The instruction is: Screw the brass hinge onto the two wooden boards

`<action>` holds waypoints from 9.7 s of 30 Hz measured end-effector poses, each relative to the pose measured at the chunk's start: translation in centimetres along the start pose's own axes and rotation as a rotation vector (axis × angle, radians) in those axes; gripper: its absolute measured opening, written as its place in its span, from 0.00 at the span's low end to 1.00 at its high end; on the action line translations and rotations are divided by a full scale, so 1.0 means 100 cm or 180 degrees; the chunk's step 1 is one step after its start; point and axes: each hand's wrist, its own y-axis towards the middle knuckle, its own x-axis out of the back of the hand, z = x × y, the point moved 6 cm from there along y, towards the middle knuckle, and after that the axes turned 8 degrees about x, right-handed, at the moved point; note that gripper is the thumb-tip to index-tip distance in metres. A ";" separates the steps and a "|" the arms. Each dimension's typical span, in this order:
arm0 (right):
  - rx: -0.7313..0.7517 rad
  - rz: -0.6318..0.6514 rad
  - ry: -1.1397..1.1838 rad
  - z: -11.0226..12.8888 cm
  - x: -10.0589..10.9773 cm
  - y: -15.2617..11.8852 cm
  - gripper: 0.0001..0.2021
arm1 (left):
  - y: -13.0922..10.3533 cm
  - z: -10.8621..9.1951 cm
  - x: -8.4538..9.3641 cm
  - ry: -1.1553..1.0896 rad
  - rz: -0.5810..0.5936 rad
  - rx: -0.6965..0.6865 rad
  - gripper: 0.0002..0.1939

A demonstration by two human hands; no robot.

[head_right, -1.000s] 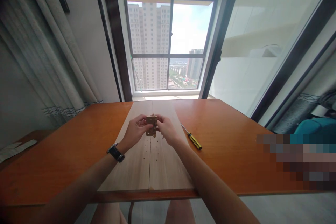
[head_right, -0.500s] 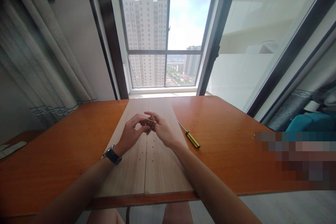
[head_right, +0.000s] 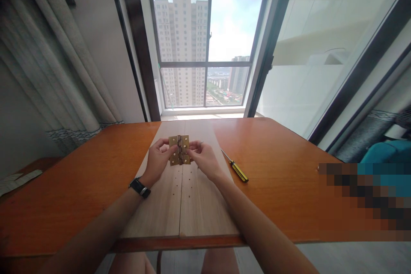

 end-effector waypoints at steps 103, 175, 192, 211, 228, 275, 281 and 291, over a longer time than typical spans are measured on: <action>0.1188 -0.0200 -0.1047 0.040 -0.011 -0.018 0.11 | -0.016 -0.003 -0.017 -0.1400 0.0592 0.0526 0.25; -0.0808 0.0541 0.1789 -0.016 -0.017 -0.010 0.22 | -0.027 -0.019 -0.026 -0.1052 0.0492 0.0451 0.25; -0.0515 0.0421 0.1557 0.008 -0.013 -0.013 0.23 | -0.029 -0.036 -0.015 0.0127 0.0073 -0.0667 0.06; -0.0315 -0.0277 0.1008 0.005 -0.003 -0.011 0.25 | -0.020 -0.017 -0.017 0.0372 0.0147 -0.0381 0.15; -0.0044 0.0190 0.0436 0.017 -0.007 -0.012 0.24 | -0.017 -0.001 -0.023 -0.1741 0.1312 0.0875 0.25; 0.1422 0.0246 -0.1667 0.038 -0.025 -0.024 0.24 | -0.012 0.006 -0.019 -0.2196 0.0669 0.0874 0.18; 0.1161 0.0100 -0.1304 0.039 -0.021 -0.023 0.32 | -0.010 0.005 -0.013 -0.2013 0.0570 0.0748 0.24; 0.0195 -0.0166 -0.0344 0.015 -0.003 -0.010 0.20 | -0.009 0.003 -0.009 -0.1632 0.0516 0.0689 0.23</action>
